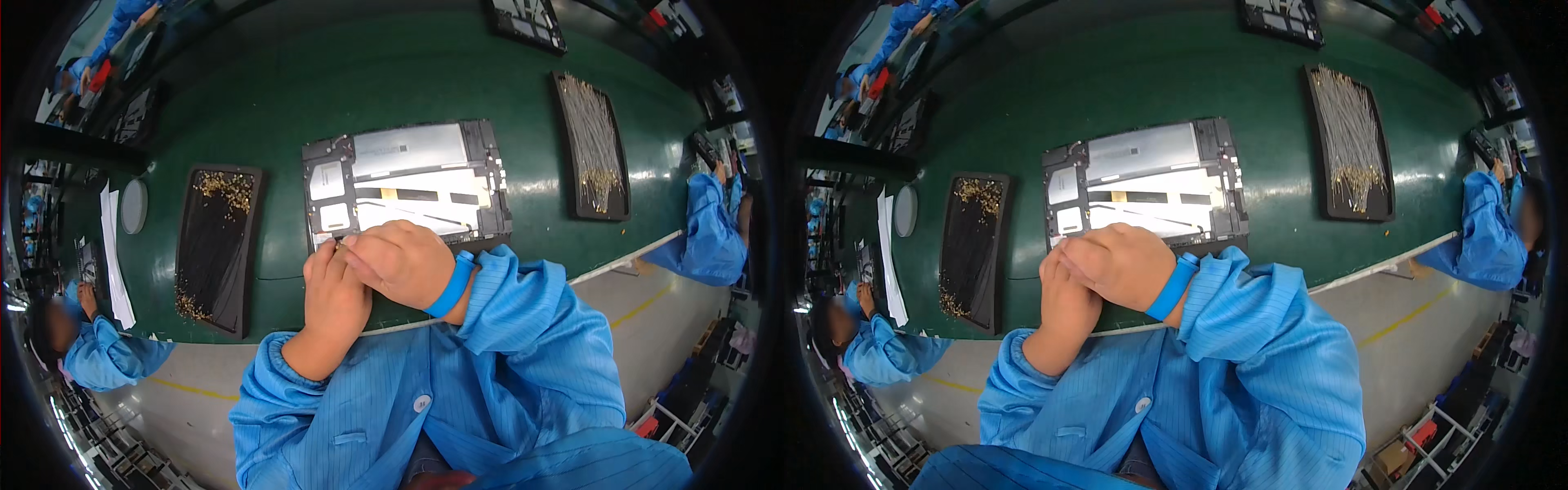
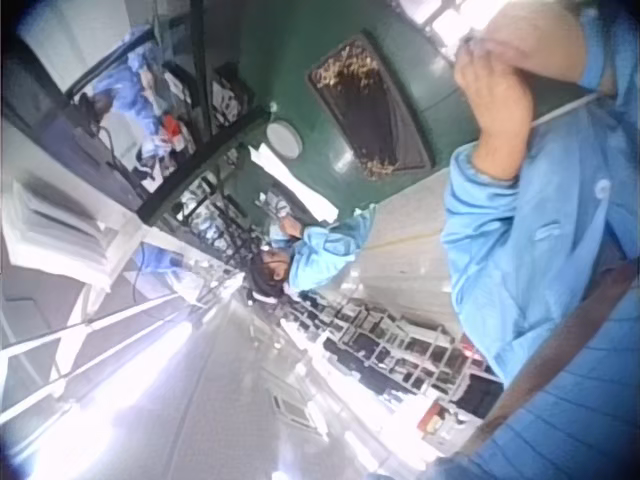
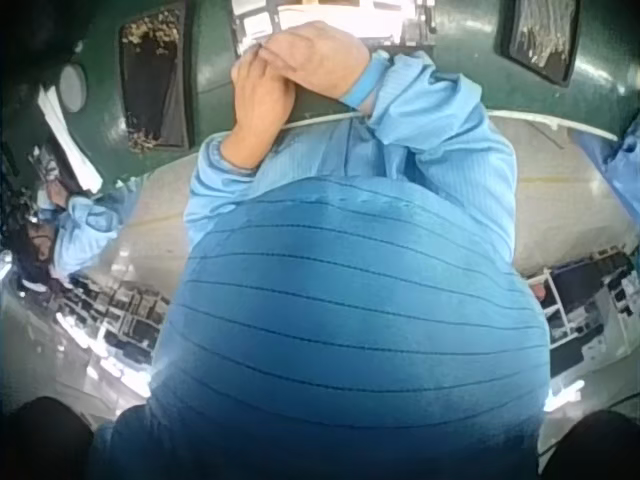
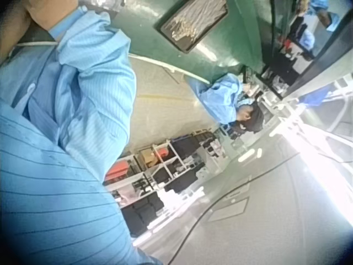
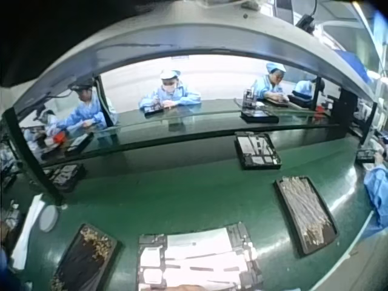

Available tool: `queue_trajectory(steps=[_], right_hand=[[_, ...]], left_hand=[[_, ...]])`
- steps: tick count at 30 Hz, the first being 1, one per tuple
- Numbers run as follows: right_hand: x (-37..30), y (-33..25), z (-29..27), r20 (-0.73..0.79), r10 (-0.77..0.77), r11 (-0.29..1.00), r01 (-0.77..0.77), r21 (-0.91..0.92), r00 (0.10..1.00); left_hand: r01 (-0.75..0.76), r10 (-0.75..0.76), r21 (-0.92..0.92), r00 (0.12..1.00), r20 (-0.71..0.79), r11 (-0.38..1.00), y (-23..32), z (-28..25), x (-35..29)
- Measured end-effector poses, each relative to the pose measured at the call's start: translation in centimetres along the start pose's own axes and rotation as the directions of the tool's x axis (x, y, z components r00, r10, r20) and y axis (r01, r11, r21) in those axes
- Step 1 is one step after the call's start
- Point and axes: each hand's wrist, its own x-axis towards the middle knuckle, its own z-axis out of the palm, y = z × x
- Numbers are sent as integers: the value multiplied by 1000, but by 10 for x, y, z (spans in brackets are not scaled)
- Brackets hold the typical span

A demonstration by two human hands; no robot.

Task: Assembling the internal components of a tablet or laptop device on a factory production line.

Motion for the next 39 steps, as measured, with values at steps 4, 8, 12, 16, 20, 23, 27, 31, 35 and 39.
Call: queue_trajectory(steps=[4, 8, 12, 16, 20, 23, 27, 31, 35, 39], right_hand=[[-2, 14, 0, -51, 224, 974, -223, 30, 973], [5, 15, -1, -58, 747, 557, -576, 598, 662], [4, 14, 1, 11, 712, 589, -606, 535, 702], [1, 16, -6, 88, 788, 436, -654, 618, 609], [-1, 17, -4, 83, 766, 434, -608, 665, 638], [0, 16, -2, 104, 742, 467, -622, 629, 662], [1, 13, -4, 120, 737, 435, -603, 669, 665], [9, 20, -1, 262, 714, 404, -688, 603, 649], [24, 38, -4, 518, 454, 841, -541, 19, 724], [45, 31, 13, 610, 496, 854, -472, -216, 618]], left_hand=[[59, -60, -21, 995, -74, 998, 4, -5, -5], [660, -642, -695, 406, 650, -286, 2, -20, -28], [404, -770, -804, 295, 566, -437, -12, -17, -15], [445, -849, -856, 317, 423, -261, -21, -11, -6], [642, -669, -745, 477, 571, -178, 0, -29, -31], [764, -510, -621, 470, 720, -172, 13, -26, -42], [778, -396, -592, 485, 779, -212, 10, -16, -35], [757, -402, -604, 487, 775, -249, -2, -9, -19], [766, -427, -587, 453, 782, -262, 3, -12, -10], [730, -456, -610, 449, 768, -309, -1, -9, -16]])
